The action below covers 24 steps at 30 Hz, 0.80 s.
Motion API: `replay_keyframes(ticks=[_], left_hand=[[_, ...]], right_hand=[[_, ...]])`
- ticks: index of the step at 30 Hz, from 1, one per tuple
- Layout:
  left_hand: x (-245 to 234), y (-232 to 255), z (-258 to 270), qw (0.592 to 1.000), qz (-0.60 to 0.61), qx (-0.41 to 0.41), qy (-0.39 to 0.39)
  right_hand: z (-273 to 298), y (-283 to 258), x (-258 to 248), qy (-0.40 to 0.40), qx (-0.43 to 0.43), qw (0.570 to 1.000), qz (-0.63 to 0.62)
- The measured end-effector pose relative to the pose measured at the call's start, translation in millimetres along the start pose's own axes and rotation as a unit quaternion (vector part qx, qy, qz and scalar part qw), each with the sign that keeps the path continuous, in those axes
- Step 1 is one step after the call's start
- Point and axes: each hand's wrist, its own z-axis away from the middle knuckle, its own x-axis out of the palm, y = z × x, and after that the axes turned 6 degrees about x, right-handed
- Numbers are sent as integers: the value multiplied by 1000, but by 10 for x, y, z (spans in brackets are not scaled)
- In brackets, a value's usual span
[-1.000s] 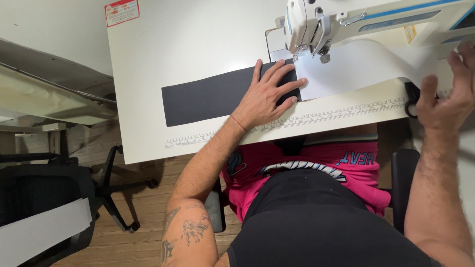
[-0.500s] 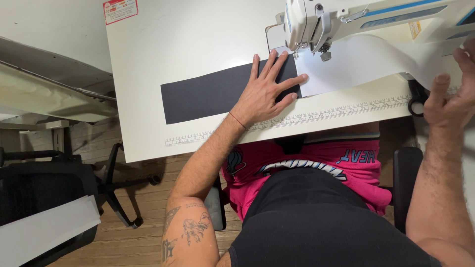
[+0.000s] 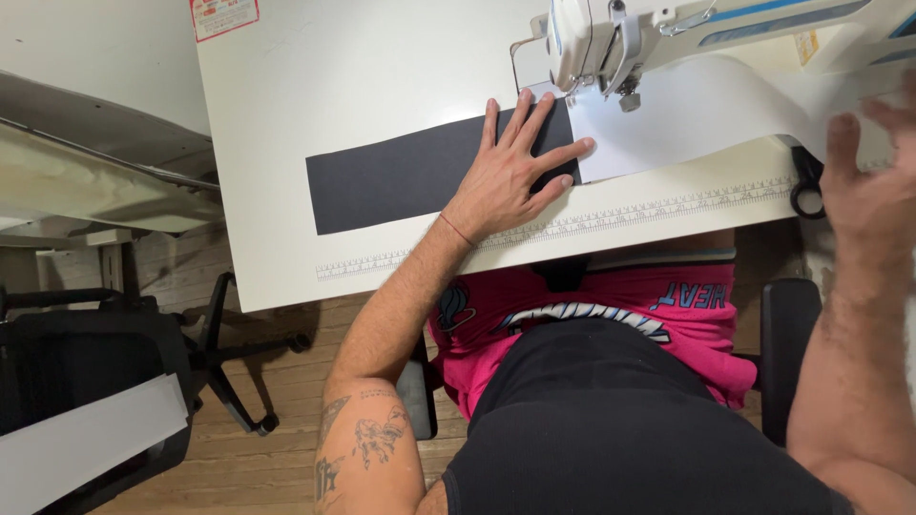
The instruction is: Cutting and aligning leather strips with a template at a sewing station
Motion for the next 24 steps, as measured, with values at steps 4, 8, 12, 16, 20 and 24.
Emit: replay_keyframes(ticks=[4, 8, 12, 16, 20, 24], left_hand=[[-6, -19, -28, 1000, -4, -2, -6], [-5, -48, -43, 1000, -3, -4, -15], [-18, -76, -60, 1000, -18, -15, -11], [58, -134, -43, 998, -30, -39, 24], [84, -120, -54, 994, -91, -68, -4], [51, -151, -87, 993, -87, -74, -15]], right_hand=[[-361, -828, 22, -10, -96, 995, -7], [-531, -1249, 541, -229, -91, 968, -44], [-553, -1087, 826, -372, -8, 928, 27], [-556, -1031, 874, -385, -5, 922, 31], [-584, -1035, 880, -424, 23, 905, 41], [-622, -1003, 917, -436, 35, 898, 42]])
